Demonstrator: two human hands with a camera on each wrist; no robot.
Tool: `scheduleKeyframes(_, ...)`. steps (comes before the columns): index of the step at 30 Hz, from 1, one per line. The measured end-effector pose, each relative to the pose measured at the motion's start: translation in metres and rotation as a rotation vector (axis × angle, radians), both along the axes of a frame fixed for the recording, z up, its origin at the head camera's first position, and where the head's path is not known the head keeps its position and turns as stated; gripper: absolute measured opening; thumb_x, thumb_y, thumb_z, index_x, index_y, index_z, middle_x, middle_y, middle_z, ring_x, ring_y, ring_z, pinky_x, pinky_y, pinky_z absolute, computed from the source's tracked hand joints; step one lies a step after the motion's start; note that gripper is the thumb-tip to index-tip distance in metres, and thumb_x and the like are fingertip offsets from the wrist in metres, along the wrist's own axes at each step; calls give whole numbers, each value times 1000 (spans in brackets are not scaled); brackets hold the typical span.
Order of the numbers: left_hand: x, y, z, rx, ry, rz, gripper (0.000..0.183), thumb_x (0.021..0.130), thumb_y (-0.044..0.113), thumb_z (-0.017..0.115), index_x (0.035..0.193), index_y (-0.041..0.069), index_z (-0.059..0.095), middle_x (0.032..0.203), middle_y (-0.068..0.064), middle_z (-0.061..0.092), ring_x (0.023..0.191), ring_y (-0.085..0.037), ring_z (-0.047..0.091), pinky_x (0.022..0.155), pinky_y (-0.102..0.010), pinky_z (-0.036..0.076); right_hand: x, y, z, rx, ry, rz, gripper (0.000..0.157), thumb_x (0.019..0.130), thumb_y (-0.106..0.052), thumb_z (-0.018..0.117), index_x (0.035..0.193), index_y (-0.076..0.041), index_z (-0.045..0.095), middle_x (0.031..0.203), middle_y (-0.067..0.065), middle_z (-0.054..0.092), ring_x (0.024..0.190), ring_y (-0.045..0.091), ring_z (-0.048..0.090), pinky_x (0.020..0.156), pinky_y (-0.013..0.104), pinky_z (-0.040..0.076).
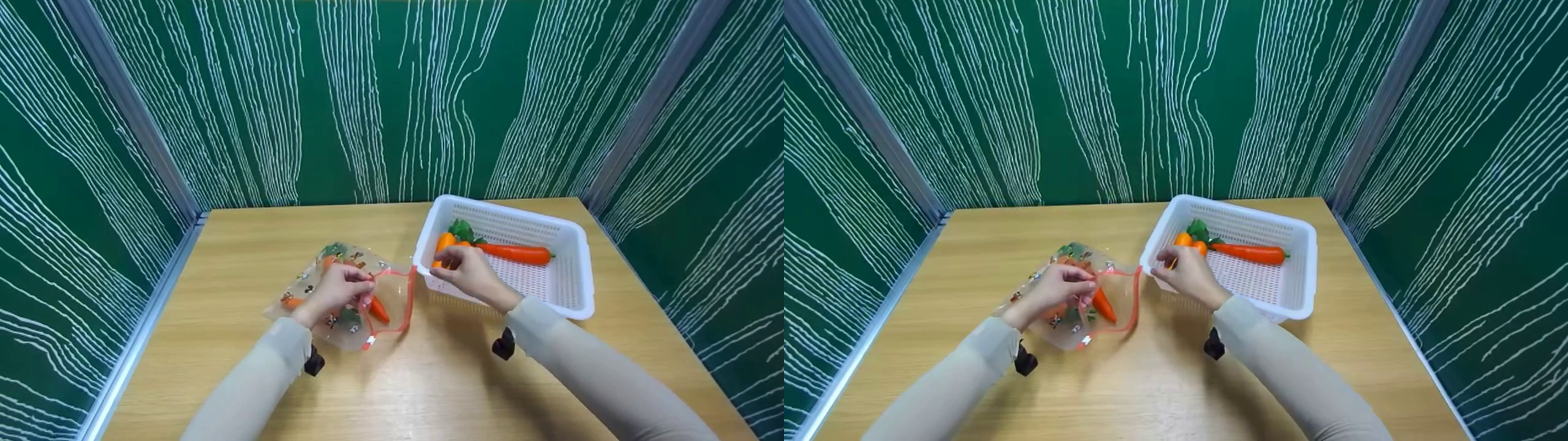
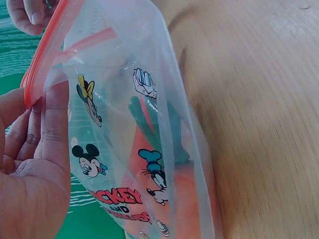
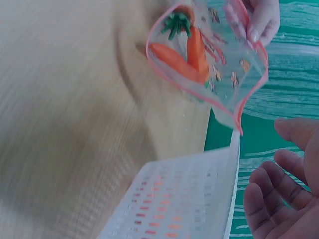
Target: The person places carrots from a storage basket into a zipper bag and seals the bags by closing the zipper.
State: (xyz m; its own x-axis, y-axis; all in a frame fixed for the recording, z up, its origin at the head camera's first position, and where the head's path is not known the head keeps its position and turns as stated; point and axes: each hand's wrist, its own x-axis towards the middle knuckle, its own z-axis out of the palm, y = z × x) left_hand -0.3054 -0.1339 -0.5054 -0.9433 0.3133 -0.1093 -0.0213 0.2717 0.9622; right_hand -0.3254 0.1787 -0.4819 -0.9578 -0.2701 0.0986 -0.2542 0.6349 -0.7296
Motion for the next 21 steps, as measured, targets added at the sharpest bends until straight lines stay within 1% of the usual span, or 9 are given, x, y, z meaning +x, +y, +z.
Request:
scheduleKeyframes(6, 1, 1, 1, 11, -12, -3, 13, 106, 9, 72, 111, 3, 81, 89, -7, 78, 72, -13, 71, 70, -26, 65, -11, 12, -1, 4, -33, -60, 28, 98, -19, 83, 122, -5, 77, 112, 14, 74, 97, 28, 64, 85, 31, 55)
scheduleKeyframes(9, 1, 1, 1, -1, -12, 1, 13, 105, 11, 73, 112, 4, 81, 90, -7, 78, 72, -13, 70, 70, -25, 64, -17, 17, -1, 13, -55, -72, 32, 98, -20, 84, 124, -5, 75, 119, 17, 73, 100, 30, 63, 87, 33, 56)
scheduleKeyframes(12, 1, 1, 3, -21, -8, 9, 14, 105, 13, 74, 112, 4, 81, 91, -6, 78, 72, -12, 69, 69, -23, 63, -23, 21, -3, 34, -68, -74, 36, 98, -20, 84, 128, -4, 73, 127, 21, 72, 104, 32, 63, 91, 38, 59)
scheduleKeyframes(15, 1, 2, 4, -38, -7, 20, 14, 104, 14, 75, 113, 5, 82, 91, -5, 78, 72, -12, 68, 68, -22, 63, -29, 26, -7, 61, -88, -74, 41, 98, -20, 83, 133, -2, 71, 134, 23, 69, 109, 34, 63, 100, 45, 61)
scheduleKeyframes(18, 2, 2, 5, -29, -24, 15, 14, 104, 16, 75, 112, 7, 82, 91, -5, 78, 73, -13, 68, 69, -23, 62, -34, 30, -12, 85, -129, -67, 46, 99, -18, 82, 139, -1, 68, 141, 24, 66, 115, 35, 62, 107, 52, 58)
scheduleKeyframes(21, 2, 2, 5, -24, -37, 12, 13, 105, 16, 75, 112, 8, 82, 91, -6, 78, 73, -14, 69, 70, -23, 62, -39, 32, -16, 119, -151, -46, 50, 99, -18, 81, 143, 0, 66, 147, 24, 63, 119, 37, 62, 111, 55, 56)
